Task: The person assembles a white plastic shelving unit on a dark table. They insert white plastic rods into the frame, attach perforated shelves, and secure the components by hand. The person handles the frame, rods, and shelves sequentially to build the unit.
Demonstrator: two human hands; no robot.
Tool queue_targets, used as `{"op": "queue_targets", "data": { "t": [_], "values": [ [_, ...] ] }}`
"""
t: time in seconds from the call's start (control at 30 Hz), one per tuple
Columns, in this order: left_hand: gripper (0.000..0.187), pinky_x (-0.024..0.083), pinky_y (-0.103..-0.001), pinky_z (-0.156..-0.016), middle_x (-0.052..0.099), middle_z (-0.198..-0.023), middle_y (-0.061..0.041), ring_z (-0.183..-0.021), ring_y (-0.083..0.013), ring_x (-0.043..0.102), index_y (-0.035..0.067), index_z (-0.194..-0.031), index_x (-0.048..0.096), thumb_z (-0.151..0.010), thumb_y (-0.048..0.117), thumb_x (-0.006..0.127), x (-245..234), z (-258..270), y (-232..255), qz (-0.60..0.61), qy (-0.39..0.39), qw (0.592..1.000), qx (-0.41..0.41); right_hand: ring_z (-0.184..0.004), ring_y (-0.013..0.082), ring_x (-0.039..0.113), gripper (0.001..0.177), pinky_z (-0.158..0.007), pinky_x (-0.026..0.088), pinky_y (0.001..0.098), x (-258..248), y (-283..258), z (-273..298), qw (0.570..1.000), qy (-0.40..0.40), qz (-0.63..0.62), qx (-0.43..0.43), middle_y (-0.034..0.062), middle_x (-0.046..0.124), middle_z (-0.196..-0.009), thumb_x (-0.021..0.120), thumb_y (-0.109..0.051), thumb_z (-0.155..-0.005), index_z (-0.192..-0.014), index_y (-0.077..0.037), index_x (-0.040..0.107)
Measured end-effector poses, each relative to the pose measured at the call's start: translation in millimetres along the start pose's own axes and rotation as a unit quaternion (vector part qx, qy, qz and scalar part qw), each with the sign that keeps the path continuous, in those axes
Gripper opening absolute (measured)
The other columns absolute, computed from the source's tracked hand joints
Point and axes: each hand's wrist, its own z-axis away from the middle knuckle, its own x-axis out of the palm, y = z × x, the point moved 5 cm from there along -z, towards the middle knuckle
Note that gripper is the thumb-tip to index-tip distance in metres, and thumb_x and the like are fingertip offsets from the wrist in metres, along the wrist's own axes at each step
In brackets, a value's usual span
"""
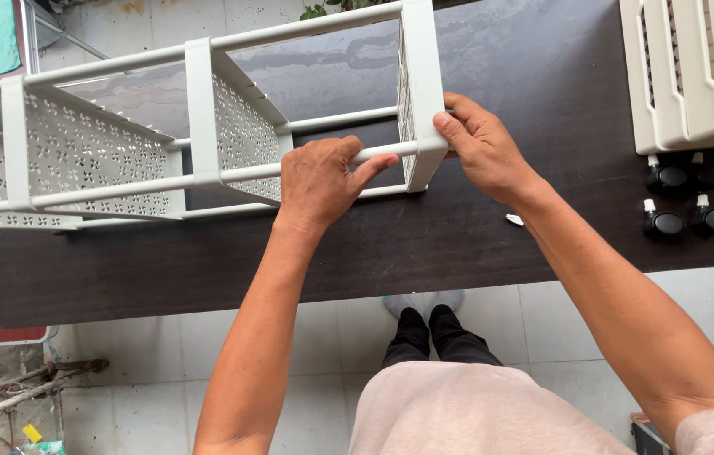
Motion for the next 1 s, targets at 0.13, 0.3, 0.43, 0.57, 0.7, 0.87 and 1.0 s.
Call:
{"op": "queue_targets", "data": {
  "t": [0.13, 0.3, 0.43, 0.57, 0.7, 0.87, 1.0],
  "values": [
    [0.067, 0.041, -0.039, -0.043, 0.057, -0.048, -0.004, -0.043, -0.0236, 0.056, 0.010, -0.057, 0.057, -0.084, 0.071, 0.066, -1, -2, 7, -0.003, -0.011, 1.000, -0.018, -0.109, 0.0146, 0.068, 0.047, -0.096, 0.058, 0.0344, -4, -3, -2, 1.000, -0.001, 0.011, 0.018, 0.0061, 0.069, -0.122, 0.043, -0.028, -0.108, -0.151, -0.011, 0.048],
    [0.066, 0.045, -0.046, -0.049, 0.060, -0.055, -0.010, -0.052, -0.0317, 0.061, 0.007, -0.060, 0.057, -0.088, 0.066, 0.067, -8, -8, 17, -0.005, 0.009, 1.000, 0.000, -0.112, 0.0160, 0.065, 0.047, -0.099, 0.055, 0.0359, -5, -10, -10, 1.000, -0.011, -0.027, -0.008, 0.0079, 0.067, -0.127, 0.044, -0.027, -0.110, -0.153, -0.009, 0.048],
    [0.063, 0.047, -0.048, -0.055, 0.063, -0.061, -0.012, -0.058, -0.0334, 0.062, 0.005, -0.062, 0.058, -0.092, 0.060, 0.066, 1, -10, 19, -0.007, -0.014, 1.000, 0.020, -0.110, 0.0151, 0.066, 0.050, -0.098, 0.056, 0.0348, -1, -1, -3, 1.000, -0.003, -0.024, 0.020, 0.0073, 0.068, -0.123, 0.040, -0.032, -0.108, -0.151, -0.009, 0.047],
    [0.056, 0.050, -0.044, -0.057, 0.065, -0.066, -0.010, -0.059, -0.0296, 0.064, 0.007, -0.071, 0.063, -0.097, 0.057, 0.063, 12, -20, 32, 0.026, -0.010, 0.998, 0.048, -0.108, 0.0155, 0.064, 0.048, -0.098, 0.053, 0.0350, -2, 3, 3, 0.999, 0.052, -0.017, 0.004, 0.0084, 0.068, -0.119, 0.039, -0.037, -0.109, -0.140, -0.004, 0.055],
    [0.055, 0.050, -0.040, -0.053, 0.066, -0.064, -0.007, -0.056, -0.0256, 0.065, 0.007, -0.076, 0.065, -0.093, 0.059, 0.063, 15, -21, 37, 0.048, -0.013, 0.996, 0.076, -0.103, 0.0162, 0.064, 0.046, -0.097, 0.052, 0.0346, -5, 12, 21, 0.994, 0.104, 0.004, -0.026, 0.0083, 0.068, -0.109, 0.038, -0.040, -0.113, -0.117, -0.003, 0.065],
    [0.056, 0.050, -0.039, -0.053, 0.066, -0.065, -0.007, -0.056, -0.0245, 0.065, 0.008, -0.081, 0.069, -0.097, 0.060, 0.059, 21, -26, 48, 0.045, -0.002, 0.994, 0.095, -0.098, 0.0165, 0.066, 0.044, -0.092, 0.054, 0.0346, -14, 20, 27, 0.991, 0.135, 0.017, -0.022, 0.0070, 0.070, -0.104, 0.037, -0.039, -0.111, -0.109, -0.005, 0.065],
    [0.051, 0.049, -0.039, -0.048, 0.067, -0.062, -0.004, -0.053, -0.0236, 0.066, 0.014, -0.087, 0.074, -0.096, 0.061, 0.056, 21, -26, 54, 0.049, -0.007, 0.996, 0.075, -0.093, 0.0163, 0.068, 0.043, -0.086, 0.056, 0.0334, -22, 16, 27, 0.990, 0.141, -0.015, -0.008, 0.0077, 0.069, -0.101, 0.037, -0.039, -0.112, -0.106, -0.006, 0.065]
  ]
}}
